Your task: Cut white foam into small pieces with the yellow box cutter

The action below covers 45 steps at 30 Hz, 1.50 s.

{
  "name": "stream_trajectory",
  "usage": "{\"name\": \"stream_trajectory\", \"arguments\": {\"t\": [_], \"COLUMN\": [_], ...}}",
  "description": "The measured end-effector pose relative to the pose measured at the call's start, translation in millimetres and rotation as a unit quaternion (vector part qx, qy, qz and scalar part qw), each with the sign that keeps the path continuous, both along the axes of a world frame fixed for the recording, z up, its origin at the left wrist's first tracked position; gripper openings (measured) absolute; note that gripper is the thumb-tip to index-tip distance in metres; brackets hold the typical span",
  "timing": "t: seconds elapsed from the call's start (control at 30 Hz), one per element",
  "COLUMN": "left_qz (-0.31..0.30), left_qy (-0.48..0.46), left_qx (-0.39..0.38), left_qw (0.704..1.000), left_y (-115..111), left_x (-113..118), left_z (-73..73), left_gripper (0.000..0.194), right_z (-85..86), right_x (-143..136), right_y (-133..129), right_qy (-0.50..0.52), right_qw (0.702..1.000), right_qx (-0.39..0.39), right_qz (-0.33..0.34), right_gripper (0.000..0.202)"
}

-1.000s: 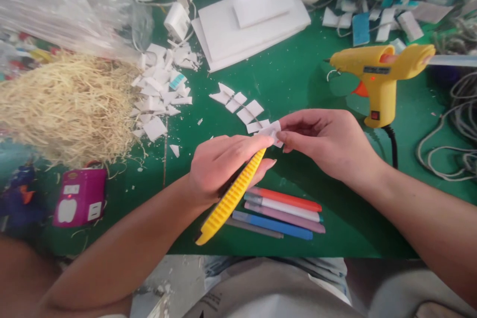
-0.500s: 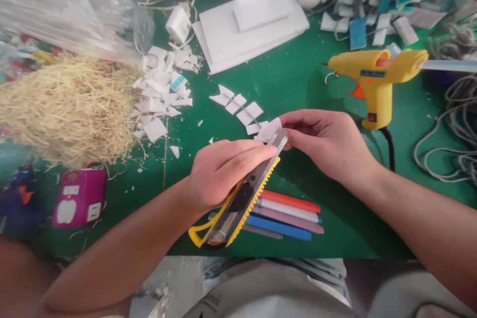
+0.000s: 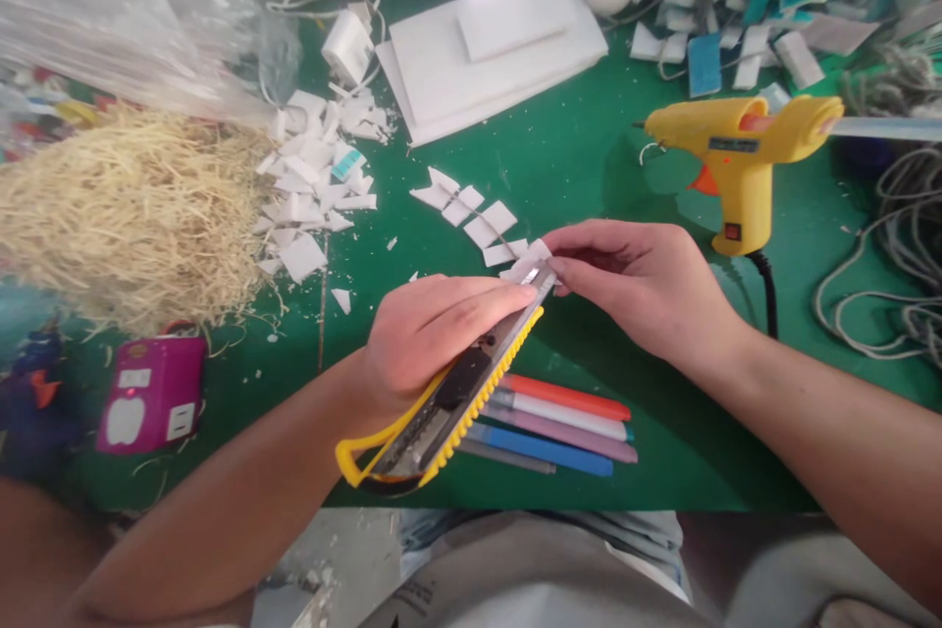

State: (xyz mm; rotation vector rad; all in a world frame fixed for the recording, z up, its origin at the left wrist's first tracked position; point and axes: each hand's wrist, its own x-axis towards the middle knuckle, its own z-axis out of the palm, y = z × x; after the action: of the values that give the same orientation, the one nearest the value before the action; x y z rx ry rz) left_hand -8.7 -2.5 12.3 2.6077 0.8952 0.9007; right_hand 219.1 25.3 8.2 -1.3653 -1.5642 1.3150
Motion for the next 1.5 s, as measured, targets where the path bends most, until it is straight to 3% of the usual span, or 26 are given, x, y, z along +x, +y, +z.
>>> {"name": "stream_trajectory", "arguments": {"t": [0.27,0.47,0.63,0.87,0.97,1.23,1.5], "left_qz": [0.005,0.051,0.032,0.071,0.058,0.051,0.027], "left_qy": [-0.017,-0.058,-0.062,-0.123,-0.047,-0.027,-0.038], "left_qx": [-0.006,0.054,0.11,0.045,0.011,0.031,0.041], "left_qw": [1.0,0.996,0.991,0.989,0.997,0.998,0.998], "left_y": [-3,-9,-5,-2,-4,-1,0], "left_x": [1,4,6,13,14,14,14], "left_z": [-1.2,-2.6,-3.6,-12.7,-7.0,-5.8,-7.8], "left_gripper": [0.032,0.034,0.033,0.021,0.029,0.028,0.029], "right_z": [1.4,1.4,-0.3,-1.8,-2.6,-3.6,-3.3], "right_x": [0,-2,-3,-3,-3,-3,-4], "right_y": [-1,-1,-3,-4,-4,-4,-2], "right_qy": [0.025,0.038,0.031,0.018,0.013,-0.022,0.007], "right_qw": [0.999,0.998,0.999,1.0,1.0,1.0,0.999], "right_qx": [-0.038,-0.049,-0.03,-0.017,-0.02,-0.005,-0.032], "right_qz": [-0.006,-0.011,-0.01,0.016,0.01,0.006,0.003], "right_gripper": [0.012,0.008,0.025,0.03,0.03,0.028,0.022]}}
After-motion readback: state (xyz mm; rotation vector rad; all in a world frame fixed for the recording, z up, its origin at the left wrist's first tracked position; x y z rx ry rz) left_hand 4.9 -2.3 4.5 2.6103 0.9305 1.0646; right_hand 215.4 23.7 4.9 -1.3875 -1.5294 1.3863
